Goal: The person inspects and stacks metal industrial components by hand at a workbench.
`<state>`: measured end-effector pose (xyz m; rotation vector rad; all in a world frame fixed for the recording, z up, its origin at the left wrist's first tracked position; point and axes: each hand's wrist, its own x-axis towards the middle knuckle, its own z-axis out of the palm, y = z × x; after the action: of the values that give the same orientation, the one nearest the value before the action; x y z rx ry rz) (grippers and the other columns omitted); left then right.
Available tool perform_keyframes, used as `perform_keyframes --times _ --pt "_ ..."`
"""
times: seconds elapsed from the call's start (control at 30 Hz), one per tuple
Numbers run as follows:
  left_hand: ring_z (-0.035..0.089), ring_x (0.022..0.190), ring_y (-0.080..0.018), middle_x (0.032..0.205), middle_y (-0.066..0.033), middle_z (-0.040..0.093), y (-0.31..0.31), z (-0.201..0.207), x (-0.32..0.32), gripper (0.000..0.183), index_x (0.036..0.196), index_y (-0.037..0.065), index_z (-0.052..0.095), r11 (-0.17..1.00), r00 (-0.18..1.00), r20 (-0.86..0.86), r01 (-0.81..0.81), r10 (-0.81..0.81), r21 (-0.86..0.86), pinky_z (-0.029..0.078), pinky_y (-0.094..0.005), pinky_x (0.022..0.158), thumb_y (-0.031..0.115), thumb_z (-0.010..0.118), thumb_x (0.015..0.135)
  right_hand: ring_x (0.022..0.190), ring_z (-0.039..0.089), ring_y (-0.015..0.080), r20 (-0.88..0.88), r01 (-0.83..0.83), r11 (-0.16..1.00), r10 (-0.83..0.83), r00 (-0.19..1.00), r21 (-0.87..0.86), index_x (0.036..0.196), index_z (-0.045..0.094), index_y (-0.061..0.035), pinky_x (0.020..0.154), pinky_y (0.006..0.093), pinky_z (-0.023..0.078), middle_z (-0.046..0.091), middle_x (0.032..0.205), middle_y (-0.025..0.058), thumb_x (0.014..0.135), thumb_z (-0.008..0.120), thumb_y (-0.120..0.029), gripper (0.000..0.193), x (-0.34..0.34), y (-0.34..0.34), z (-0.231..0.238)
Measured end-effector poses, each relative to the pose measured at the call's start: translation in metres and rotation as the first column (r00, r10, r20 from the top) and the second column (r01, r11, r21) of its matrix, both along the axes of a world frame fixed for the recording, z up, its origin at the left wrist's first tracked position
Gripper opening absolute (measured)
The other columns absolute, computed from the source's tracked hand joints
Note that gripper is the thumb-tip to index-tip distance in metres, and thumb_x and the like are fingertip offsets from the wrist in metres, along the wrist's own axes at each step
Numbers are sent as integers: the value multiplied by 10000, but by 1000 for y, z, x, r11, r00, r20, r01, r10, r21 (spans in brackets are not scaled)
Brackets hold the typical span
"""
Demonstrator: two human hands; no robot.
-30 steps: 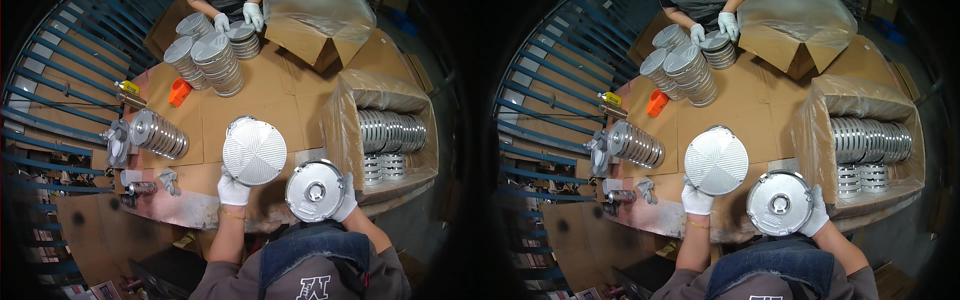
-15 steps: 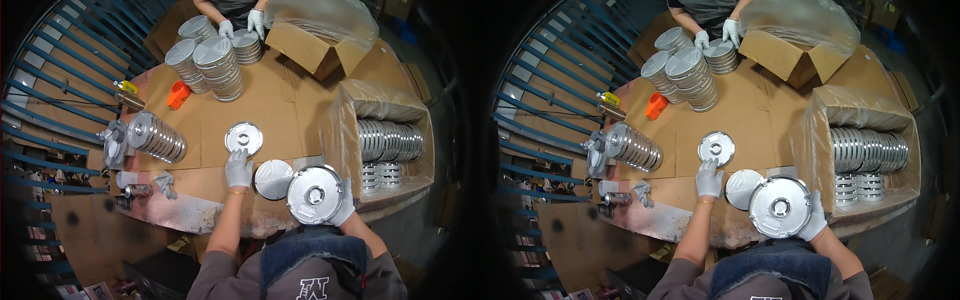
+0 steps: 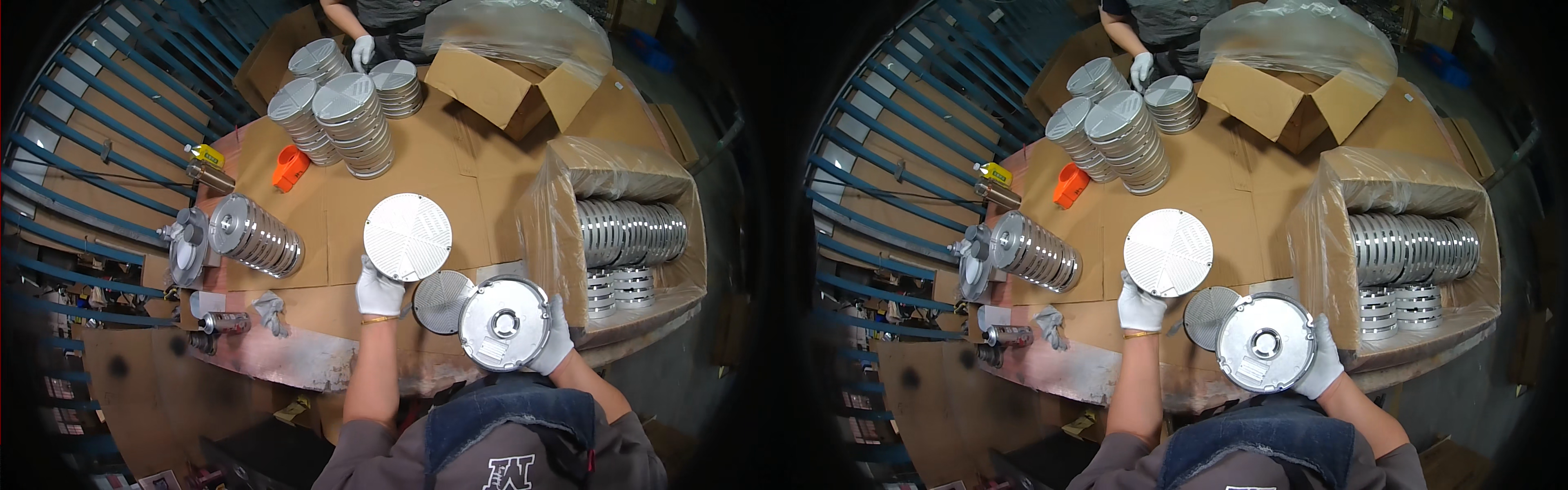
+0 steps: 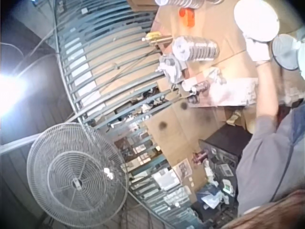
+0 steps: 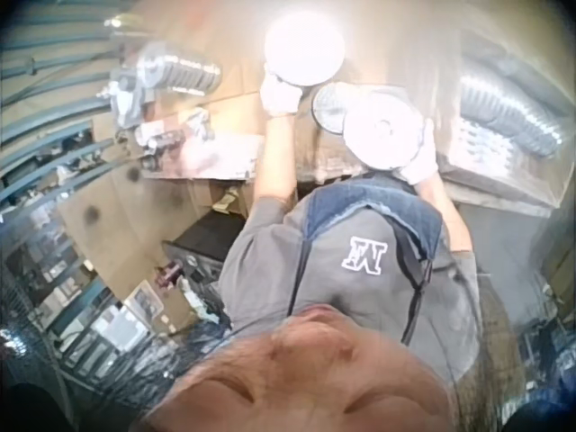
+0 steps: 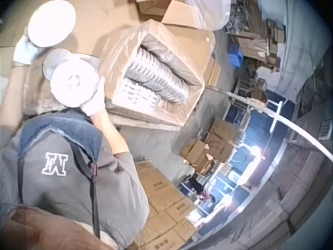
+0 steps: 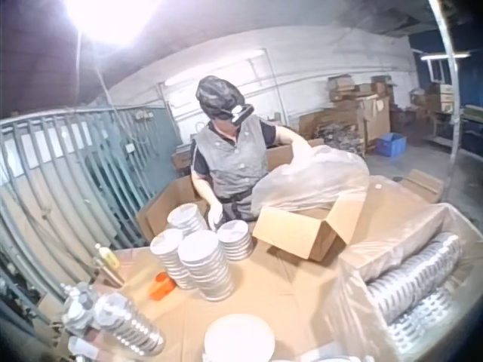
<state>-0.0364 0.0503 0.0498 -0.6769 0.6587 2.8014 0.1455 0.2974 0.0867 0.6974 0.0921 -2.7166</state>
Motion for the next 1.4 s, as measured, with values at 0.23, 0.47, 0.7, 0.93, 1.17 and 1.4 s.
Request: perform_keyframes --times 0.23,0.47,0.7,0.93,1.17,1.4 --pt "573 1043 -280 1113 -92 609 5 61 48 488 1152 25 534 954 839 -483 135 -253 -266 455 -419 915 342 667 806 1311 339 321 -135 -55 989 74 988 140 1406 321 -129 1087 518 248 350 1435 121 832 339 -694 805 -1 -5 11" --pt "625 895 -237 891 -85 641 41 127 112 216 800 58 658 209 -6 -247 -549 -969 -809 512 -363 803 155 758 635 1328 315 297 -197 -90 996 85 977 -17 1417 287 -125 1108 495 234 337 1445 107 732 479 -689 908 -5 -4 33" --pt "615 914 -230 989 -125 636 43 127 126 308 962 21 654 256 246 -468 -582 -849 -772 487 -355 825 174 733 706 1309 347 288 -237 -47 996 62 969 69 1403 322 -122 1100 469 259 378 1420 104 721 584 -646 898 19 8 27" --pt "585 1016 -198 1230 -122 533 59 75 158 587 1336 16 374 658 700 22 680 -713 -323 459 -315 888 189 629 837 1246 437 258 -116 -109 967 138 984 232 1352 406 -86 1055 429 340 466 1342 140 846 487 -591 720 31 14 20" --pt "523 1146 -257 1277 -137 508 41 36 111 536 1331 22 384 861 879 130 476 -459 -180 456 -396 952 58 572 830 1093 521 213 47 -213 666 258 965 715 1347 393 -67 923 367 423 496 1269 99 914 257 -629 722 0 -10 -2" --pt "564 1063 -245 1198 -97 563 -21 -56 -55 428 1226 55 501 858 999 -31 8 -28 -513 478 -411 869 11 565 805 953 519 179 248 -431 634 360 899 642 1282 456 -59 831 316 432 548 1142 113 940 459 -422 498 30 -7 -34"
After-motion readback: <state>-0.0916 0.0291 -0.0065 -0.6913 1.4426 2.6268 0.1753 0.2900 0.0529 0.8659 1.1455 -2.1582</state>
